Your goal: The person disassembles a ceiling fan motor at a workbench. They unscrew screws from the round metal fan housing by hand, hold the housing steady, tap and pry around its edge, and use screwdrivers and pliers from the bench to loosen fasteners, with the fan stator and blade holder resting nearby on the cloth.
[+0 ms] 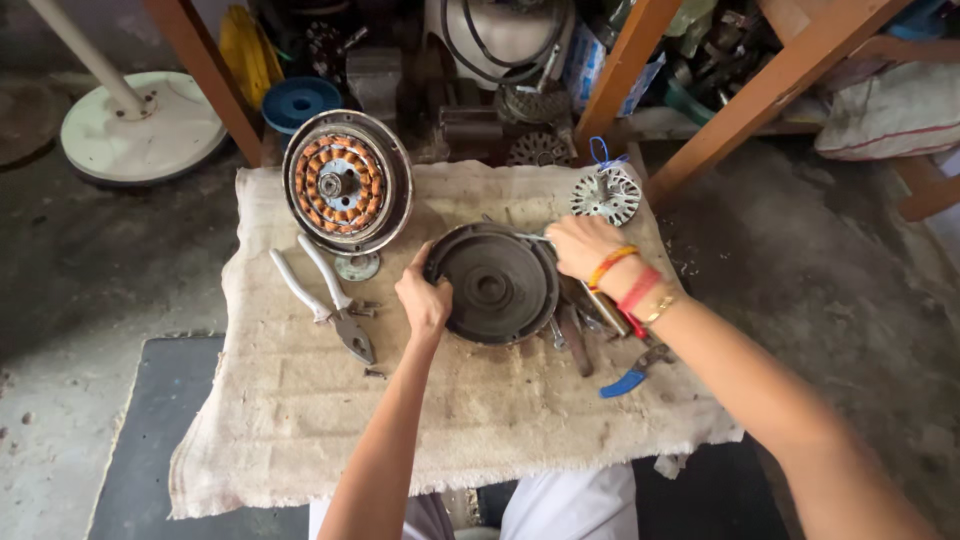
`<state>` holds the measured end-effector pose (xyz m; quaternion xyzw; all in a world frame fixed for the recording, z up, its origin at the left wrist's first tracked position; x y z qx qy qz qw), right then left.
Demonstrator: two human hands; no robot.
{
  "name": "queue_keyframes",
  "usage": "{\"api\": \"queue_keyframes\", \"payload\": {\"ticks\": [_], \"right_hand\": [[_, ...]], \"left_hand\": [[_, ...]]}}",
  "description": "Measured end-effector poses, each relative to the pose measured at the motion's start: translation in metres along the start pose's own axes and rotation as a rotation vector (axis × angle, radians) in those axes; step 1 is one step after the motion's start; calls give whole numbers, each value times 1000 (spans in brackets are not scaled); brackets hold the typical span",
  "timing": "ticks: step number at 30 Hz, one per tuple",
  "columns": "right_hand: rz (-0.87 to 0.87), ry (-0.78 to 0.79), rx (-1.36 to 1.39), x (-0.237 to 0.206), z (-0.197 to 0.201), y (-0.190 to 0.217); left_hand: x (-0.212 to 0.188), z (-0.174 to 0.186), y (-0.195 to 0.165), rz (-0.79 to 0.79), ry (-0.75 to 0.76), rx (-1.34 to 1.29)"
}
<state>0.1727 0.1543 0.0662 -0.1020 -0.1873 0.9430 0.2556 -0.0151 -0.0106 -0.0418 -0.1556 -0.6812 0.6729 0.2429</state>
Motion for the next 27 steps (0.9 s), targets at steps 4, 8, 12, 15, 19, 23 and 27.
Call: {"api": "queue_keyframes", "payload": {"ticks": [4, 8, 12, 15, 19, 23, 27], "right_hand": [[-37, 24, 143, -6, 8, -5], [-3, -4, 232, 12, 16, 21], [34, -97, 64, 12, 19, 22], [-32, -92, 23, 0, 11, 4], [-18, -50, 98, 9, 1, 12], [76, -217, 120, 13, 11, 21], [15, -85, 37, 5, -3, 12]], "left_hand": [[1, -1, 0, -26, 6, 28], [3, -2, 2, -42, 37, 8], [2, -2, 7, -2, 8, -3], [2, -3, 7, 6, 10, 14], [3, -3, 6, 9, 28, 12], [3, -2, 3, -6, 21, 20], [3, -4, 2, -7, 43, 28]]}}
Point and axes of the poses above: each hand's wrist, its own x-axis towards the middle knuckle, its own z-axis out of the back of the hand, y = z × x, the point moved 8 cm from there along x, towards the middle knuckle, and after that the axes turned 14 degrees about -x, right-handed, at the moved point
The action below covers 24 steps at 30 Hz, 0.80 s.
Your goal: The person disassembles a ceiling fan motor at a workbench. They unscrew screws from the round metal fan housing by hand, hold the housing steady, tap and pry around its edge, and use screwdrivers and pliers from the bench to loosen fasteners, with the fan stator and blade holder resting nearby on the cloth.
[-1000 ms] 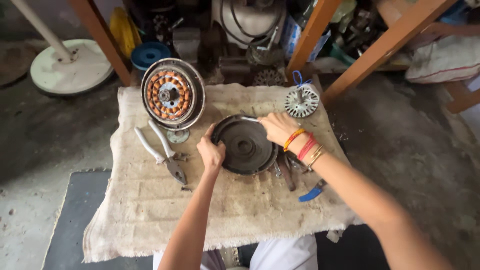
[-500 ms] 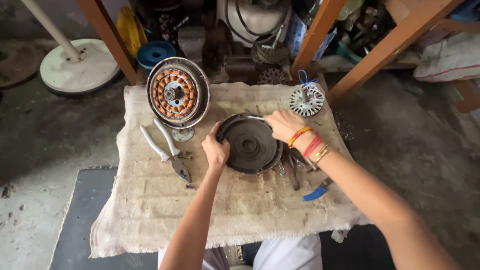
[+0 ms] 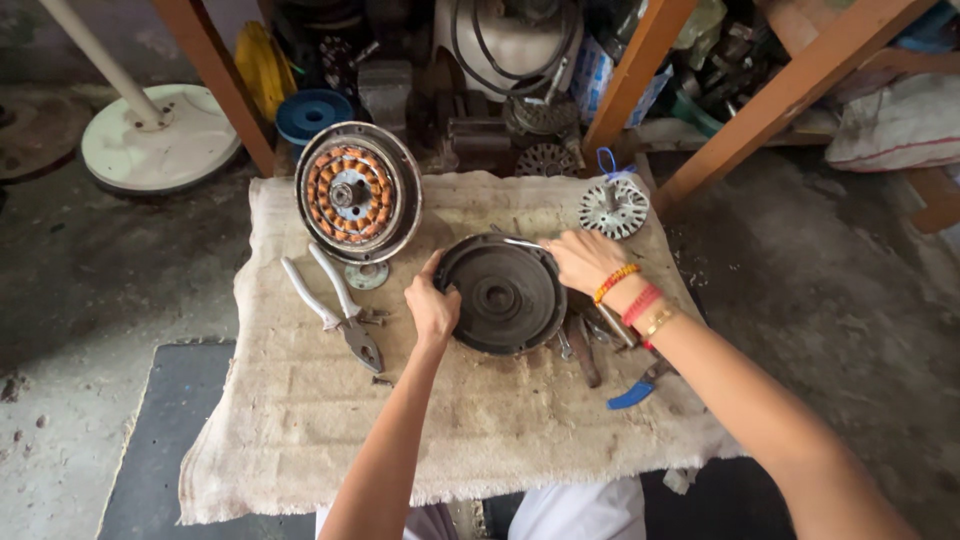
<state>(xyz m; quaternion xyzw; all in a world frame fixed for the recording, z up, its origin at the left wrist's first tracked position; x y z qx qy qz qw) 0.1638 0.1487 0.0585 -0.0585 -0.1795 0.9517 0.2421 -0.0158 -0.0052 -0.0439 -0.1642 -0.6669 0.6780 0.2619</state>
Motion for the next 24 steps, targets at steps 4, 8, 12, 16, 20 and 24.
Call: {"api": "queue_keyframes", "payload": {"ticks": [4, 8, 12, 16, 20, 24], "right_hand": [[26, 42, -76, 7, 4, 3], [120, -15, 81, 27, 23, 6], [0, 149, 291, 28, 7, -10], [27, 73, 696, 22, 4, -7], [-24, 81, 716, 0, -1, -18], [-17, -6, 456, -33, 10, -34]], "left_hand": [[-1, 0, 2, 7, 21, -54], [0, 2, -5, -64, -2, -15], [-2, 3, -7, -32, 1, 1], [-5, 5, -9, -4, -4, -40], [-6, 6, -12, -13, -27, -36], [-7, 7, -10, -14, -42, -49]]}}
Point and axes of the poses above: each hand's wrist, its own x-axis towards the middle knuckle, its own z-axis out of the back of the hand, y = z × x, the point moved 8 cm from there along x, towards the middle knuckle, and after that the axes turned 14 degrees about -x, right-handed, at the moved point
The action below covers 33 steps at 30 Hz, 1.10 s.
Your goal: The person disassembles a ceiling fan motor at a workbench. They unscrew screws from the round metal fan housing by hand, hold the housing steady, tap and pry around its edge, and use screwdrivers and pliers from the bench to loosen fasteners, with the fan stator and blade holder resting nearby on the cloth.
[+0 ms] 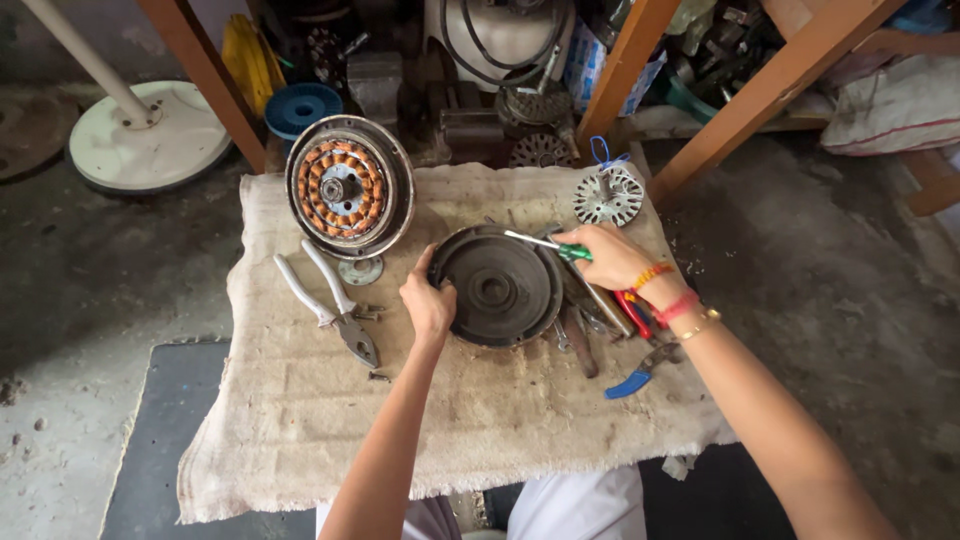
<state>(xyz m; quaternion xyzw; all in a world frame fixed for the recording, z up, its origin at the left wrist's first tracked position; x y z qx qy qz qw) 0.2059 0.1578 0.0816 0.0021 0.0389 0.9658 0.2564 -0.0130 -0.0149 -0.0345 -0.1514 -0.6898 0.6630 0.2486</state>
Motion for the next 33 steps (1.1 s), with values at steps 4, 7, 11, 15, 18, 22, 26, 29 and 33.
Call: {"api": "queue_keyframes", "payload": {"ticks": [4, 7, 11, 15, 18, 22, 26, 29, 33], "right_hand": [[-76, -300, -221, -18, 14, 3], [-23, -152, -637, -13, -9, 26], [83, -242, -520, -28, 22, 36], [-202, -98, -248, -53, 47, 7], [-206, -103, -321, -63, 44, 20], [-37, -279, -124, -70, 48, 41], [-87, -478, 88, -63, 65, 38], [-191, -651, 218, -42, 69, 41], [-306, -768, 298, -21, 69, 35]], "left_hand": [[-2, 0, 4, 24, -15, -15], [-2, 0, 0, -36, -20, -18], [-1, 2, 2, -12, -27, -7], [-4, 3, 1, -16, -40, -2], [-10, 2, 3, 3, -69, -52], [-15, 5, 1, -25, -119, -54], [-15, 5, 0, -35, -113, -67], [-14, 5, 4, 10, -116, -66], [-11, 5, 5, 21, -128, -16]]}}
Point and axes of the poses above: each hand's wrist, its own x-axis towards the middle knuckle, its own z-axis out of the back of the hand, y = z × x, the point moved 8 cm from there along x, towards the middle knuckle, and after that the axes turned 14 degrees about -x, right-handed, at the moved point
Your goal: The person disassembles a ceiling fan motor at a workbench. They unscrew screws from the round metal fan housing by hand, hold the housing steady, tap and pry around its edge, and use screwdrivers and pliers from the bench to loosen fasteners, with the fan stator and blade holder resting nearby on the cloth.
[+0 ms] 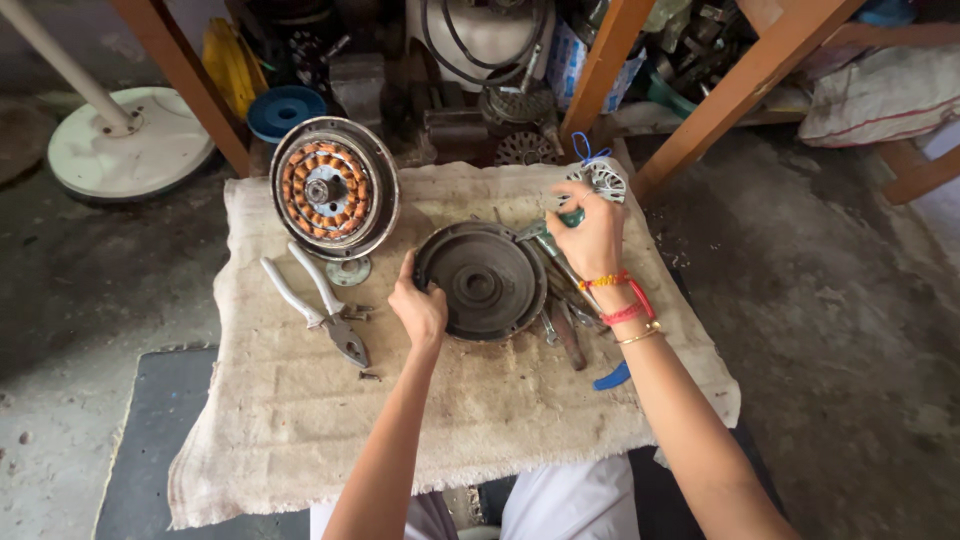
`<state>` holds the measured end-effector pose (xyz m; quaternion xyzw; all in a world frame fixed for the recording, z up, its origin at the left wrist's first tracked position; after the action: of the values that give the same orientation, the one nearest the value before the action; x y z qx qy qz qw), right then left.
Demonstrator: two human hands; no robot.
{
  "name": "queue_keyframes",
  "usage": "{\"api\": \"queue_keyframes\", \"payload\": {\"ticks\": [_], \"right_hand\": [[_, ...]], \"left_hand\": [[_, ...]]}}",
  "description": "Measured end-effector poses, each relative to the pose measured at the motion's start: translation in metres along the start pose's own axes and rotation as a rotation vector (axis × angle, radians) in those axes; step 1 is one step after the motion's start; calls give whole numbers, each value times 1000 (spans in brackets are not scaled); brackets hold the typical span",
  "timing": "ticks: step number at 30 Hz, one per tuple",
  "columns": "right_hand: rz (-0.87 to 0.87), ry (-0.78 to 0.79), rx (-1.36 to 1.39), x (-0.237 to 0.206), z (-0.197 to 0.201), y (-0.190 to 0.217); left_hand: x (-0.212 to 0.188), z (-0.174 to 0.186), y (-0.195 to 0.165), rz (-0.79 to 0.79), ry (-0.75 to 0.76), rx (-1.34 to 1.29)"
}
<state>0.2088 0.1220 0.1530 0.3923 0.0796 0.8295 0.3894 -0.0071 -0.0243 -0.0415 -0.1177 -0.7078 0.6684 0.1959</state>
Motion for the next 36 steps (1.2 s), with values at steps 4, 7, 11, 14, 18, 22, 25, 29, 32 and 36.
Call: {"api": "queue_keyframes", "payload": {"ticks": [4, 7, 11, 14, 18, 22, 25, 29, 32, 36], "right_hand": [[-98, -95, 590, 13, -24, -11], [-347, -35, 939, 21, -66, -25], [-586, 3, 1059, 14, -84, -46], [-606, 53, 1155, -14, -64, -69], [-564, 85, 1219, -21, -63, -59], [-618, -108, 851, 25, -84, -36], [-686, -186, 826, 41, -83, -32], [-783, 34, 930, 16, -77, -66], [-746, 131, 1032, 3, -73, -74], [-685, -40, 972, 25, -87, -54]], "left_hand": [[0, 1, -2, -62, -15, -37], [0, -2, 3, -8, 16, -32], [2, 1, 3, 6, -33, -73], [0, 1, 3, 17, -47, -82], [2, 0, 3, 21, 2, -25], [4, 2, -1, -33, 27, -35], [3, 3, 3, 12, 5, -41], [1, 0, -3, -35, 19, -71], [3, -1, -4, -13, 31, -64], [5, -1, 1, 60, 50, 20]]}}
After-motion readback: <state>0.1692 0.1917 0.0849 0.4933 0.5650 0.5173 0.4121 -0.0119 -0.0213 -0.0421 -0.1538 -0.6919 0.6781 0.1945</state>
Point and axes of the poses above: each hand's wrist, its own x-axis towards the middle knuckle, its own z-axis out of the back of the hand, y = z × x, the point moved 8 cm from there along x, towards the middle knuckle, and after that the axes turned 14 degrees about -x, right-handed, at the moved point
